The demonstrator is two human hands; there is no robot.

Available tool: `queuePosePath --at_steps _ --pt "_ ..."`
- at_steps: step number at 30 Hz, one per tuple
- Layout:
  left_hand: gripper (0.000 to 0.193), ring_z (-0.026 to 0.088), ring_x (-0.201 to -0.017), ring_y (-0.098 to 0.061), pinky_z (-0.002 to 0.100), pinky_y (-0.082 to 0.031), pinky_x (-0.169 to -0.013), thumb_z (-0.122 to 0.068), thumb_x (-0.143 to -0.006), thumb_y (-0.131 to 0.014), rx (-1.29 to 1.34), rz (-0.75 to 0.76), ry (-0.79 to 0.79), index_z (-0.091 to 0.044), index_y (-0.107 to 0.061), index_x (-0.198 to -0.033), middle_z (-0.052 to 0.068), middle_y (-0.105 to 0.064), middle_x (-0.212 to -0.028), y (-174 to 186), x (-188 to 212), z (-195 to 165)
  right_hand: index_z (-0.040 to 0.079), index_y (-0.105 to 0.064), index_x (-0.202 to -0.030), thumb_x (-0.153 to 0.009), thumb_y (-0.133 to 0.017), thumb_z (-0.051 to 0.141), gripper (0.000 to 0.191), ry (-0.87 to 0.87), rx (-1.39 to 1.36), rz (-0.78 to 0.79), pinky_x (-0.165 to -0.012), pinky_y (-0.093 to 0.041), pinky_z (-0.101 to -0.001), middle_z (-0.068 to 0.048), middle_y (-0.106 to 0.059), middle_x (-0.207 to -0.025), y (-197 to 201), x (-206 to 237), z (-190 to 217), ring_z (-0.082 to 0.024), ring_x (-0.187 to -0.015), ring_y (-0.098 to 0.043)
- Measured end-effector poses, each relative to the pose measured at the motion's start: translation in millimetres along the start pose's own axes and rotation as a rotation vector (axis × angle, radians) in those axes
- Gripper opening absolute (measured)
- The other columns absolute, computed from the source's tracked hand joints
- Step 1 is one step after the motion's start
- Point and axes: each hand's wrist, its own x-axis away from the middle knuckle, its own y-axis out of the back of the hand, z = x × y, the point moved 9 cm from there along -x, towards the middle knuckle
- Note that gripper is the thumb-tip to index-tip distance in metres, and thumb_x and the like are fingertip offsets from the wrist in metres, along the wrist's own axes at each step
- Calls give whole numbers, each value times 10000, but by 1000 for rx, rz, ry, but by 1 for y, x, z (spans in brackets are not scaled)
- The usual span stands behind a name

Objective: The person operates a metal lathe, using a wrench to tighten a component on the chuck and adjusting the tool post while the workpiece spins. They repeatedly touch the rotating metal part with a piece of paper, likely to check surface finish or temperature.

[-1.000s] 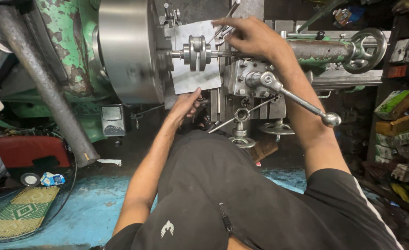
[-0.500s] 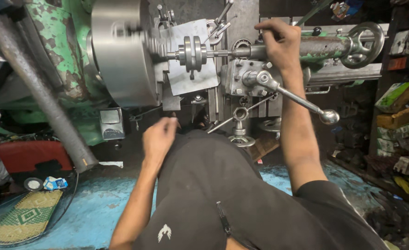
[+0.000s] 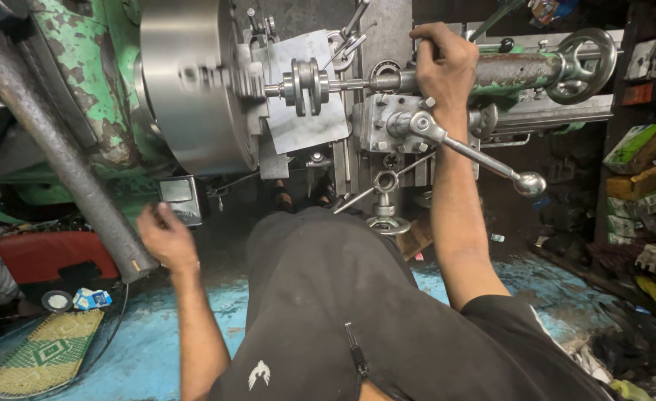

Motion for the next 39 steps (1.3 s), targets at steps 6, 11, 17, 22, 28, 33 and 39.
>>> queuePosePath --at_steps 6,11,17,22,28,33,39 --pt "677 449 -1234 -602 500 -468 -1058 -437 -957 -797 -150 206 -170 65 -612 -1371 302 -621 -1345 -7 -18 7 40 -777 -1009 -933 -641 -64 187 -20 10 -23 -566 -438 -318 -79 -705 -768 0 1 -3 -152 -624 -629" --pt "845 466 -1197 -594 498 -466 -1018 -439 -814 -900 -62 405 -212 124 -568 -1350 342 -605 -1299 -16 -26 -4 41 -788 -1008 -938 -644 -63 192 -42 23 -31 -539 -400 -313 -61 -702 -743 0 2 -7 -130 -602 -605" --pt "791 425 -1173 -636 479 -495 -1025 -382 -738 -913 -33 428 -171 64 -603 -1313 289 -653 -1257 -17 -23 -14 45 -786 -1009 -949 -658 -57 175 -45 22 -49 -559 -413 -311 -56 -696 -743 1 3 -7 -126 -611 -608" --pt "811 506 -1231 -578 524 -466 -1039 -236 -742 -882 -169 0 -472 98 -575 -1415 362 -594 -1333 -4 20 -64 46 -779 -1019 -953 -653 -58 176 -15 19 -71 -583 -434 -312 -62 -718 -785 3 4 -3 -138 -640 -638" --pt "392 380 -1030 -703 467 -549 -961 -340 -1050 -704 255 -102 -366 30 -650 -1170 189 -712 -1118 22 31 -91 39 -778 -1011 -941 -658 -60 171 -18 28 -70 -561 -424 -318 -69 -703 -753 3 3 -4 -144 -613 -631" --pt "780 265 -922 -676 385 -540 -928 -683 -1076 -267 649 -121 -553 -39 -675 -915 108 -691 -873 49 31 -122 40 -777 -1004 -943 -666 -60 161 -32 31 -71 -551 -416 -327 -73 -678 -720 4 2 -4 -152 -598 -617" --pt "651 297 -938 -654 413 -530 -918 -618 -1047 -436 782 -118 -394 -12 -661 -966 143 -662 -941 35 20 -110 42 -776 -1009 -937 -648 -61 180 -35 9 -76 -556 -416 -334 -82 -691 -734 3 3 -4 -161 -600 -626"
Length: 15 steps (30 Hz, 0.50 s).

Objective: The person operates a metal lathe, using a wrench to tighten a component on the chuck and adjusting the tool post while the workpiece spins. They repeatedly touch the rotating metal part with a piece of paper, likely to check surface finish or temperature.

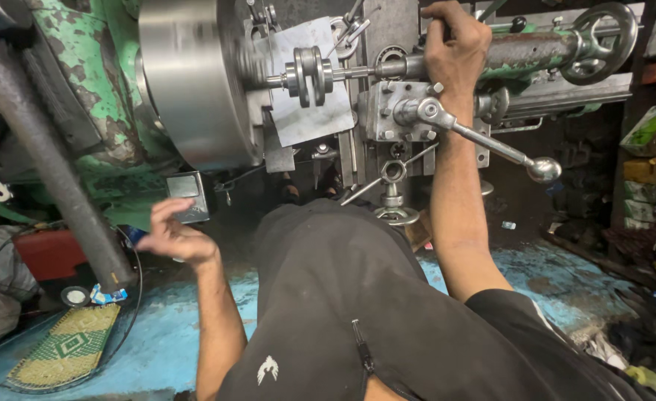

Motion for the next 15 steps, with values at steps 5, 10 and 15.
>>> queuePosePath --at_steps 5,10,15 --pt "532 446 -1293 -497 568 -398 -1093 -401 -1059 -619 -995 289 24 52 -577 -1335 268 -557 -1351 -11 14 34 47 -777 -1006 -938 -667 -43 158 -20 25 -11 -560 -431 -337 -92 -681 -727 1 0 -1 -179 -601 -631" --pt "689 527 -1297 -437 593 -357 -1085 -402 -1023 -703 -1182 383 101 108 -454 -1413 373 -442 -1423 -10 33 67 51 -780 -1004 -935 -665 -43 164 5 55 -1 -573 -439 -338 -88 -699 -751 1 -1 2 -184 -613 -639" --pt "494 448 -1439 -458 524 -372 -1207 -250 -1106 -609 -738 260 43 -4 -440 -1500 270 -463 -1514 -16 22 41 43 -772 -1003 -942 -649 -53 168 -18 19 0 -572 -448 -328 -89 -731 -793 0 -1 1 -178 -627 -654"
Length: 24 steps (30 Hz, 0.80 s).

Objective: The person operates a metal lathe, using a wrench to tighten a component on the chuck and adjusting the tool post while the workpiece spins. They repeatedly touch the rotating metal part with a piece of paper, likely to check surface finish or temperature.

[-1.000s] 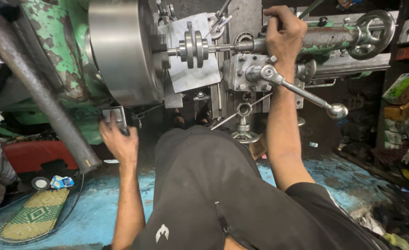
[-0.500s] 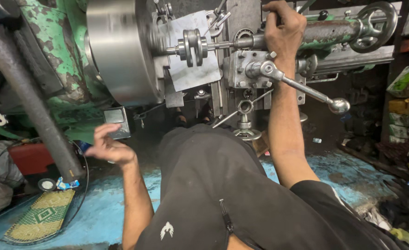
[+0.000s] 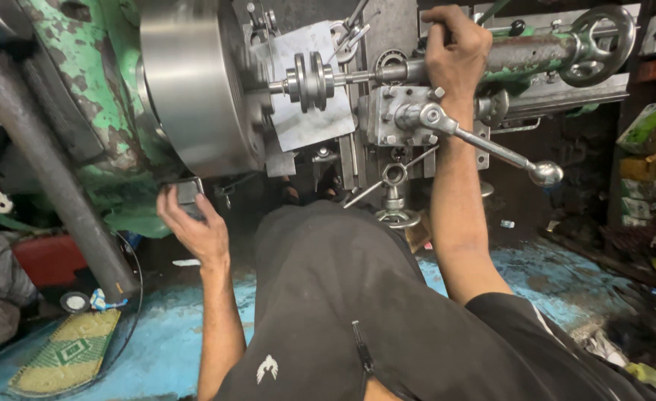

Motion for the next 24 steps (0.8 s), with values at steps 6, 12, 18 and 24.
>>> queuePosePath --at_steps 6,12,18,24 --pt "567 411 -1606 -297 501 -274 -1319 -233 -1160 -468 256 1 -414 -49 -245 -1648 241 -269 -1675 13 -58 -93 36 -773 -1004 -937 -659 -63 165 -1 21 -12 -585 -445 -326 -94 -696 -756 1 0 0 -175 -619 -639" --pt "556 305 -1641 -149 452 -124 -1360 -369 -1217 -209 323 149 -276 -79 -242 -1691 91 -242 -1743 -7 -156 -117 18 -774 -998 -937 -646 -72 167 -7 -22 -25 -543 -404 -308 -78 -706 -745 0 0 -2 -134 -592 -604" --pt "716 342 -1679 -156 472 -115 -1403 -508 -1154 -184 474 404 -192 -43 -271 -1691 150 -250 -1776 -14 -191 -120 25 -782 -985 -932 -652 -68 169 -1 8 -27 -527 -373 -305 -63 -680 -706 1 1 -3 -118 -571 -569" --pt "738 298 -1678 -202 421 -135 -1403 -549 -1169 -272 618 477 -194 -32 -243 -1695 164 -252 -1790 -16 -197 -126 15 -773 -992 -933 -648 -66 160 2 -4 -30 -542 -386 -306 -69 -680 -726 2 1 -2 -126 -583 -573"
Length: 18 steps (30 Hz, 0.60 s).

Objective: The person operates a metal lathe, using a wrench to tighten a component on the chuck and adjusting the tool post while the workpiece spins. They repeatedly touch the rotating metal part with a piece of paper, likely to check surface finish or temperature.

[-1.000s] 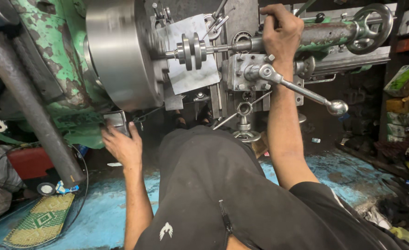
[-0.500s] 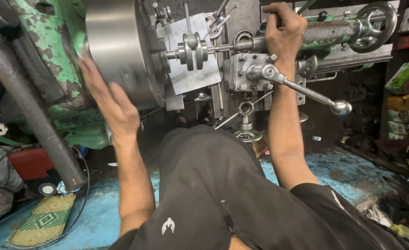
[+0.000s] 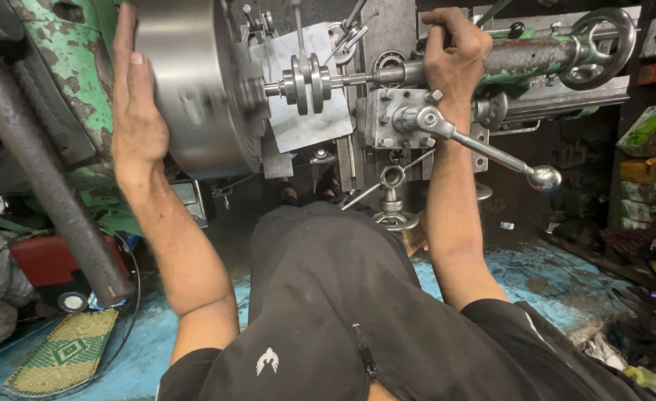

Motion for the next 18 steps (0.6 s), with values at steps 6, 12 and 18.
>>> queuePosePath --at_steps 6,12,18 --pt "730 293 -1655 -240 402 -165 -1387 -543 -1175 -277 0 -4 -17 -28 -262 -1692 170 -280 -1783 2 -1 2 15 -771 -979 -935 -646 -69 157 2 -1 -13 -544 -406 -309 -70 -710 -756 0 -1 1 -134 -593 -598" --pt "726 309 -1669 -261 414 -186 -1399 -542 -1177 -292 30 -12 -16 -32 -270 -1694 170 -292 -1763 0 1 3 17 -773 -985 -933 -641 -76 169 14 -4 -27 -552 -423 -304 -70 -733 -790 2 -1 3 -136 -614 -624" --pt "688 292 -1647 -280 405 -200 -1401 -551 -1192 -293 43 -8 -27 -58 -281 -1671 155 -305 -1740 -1 0 3 16 -776 -987 -931 -639 -79 176 0 3 -18 -540 -409 -298 -68 -731 -780 0 1 -3 -132 -604 -613"
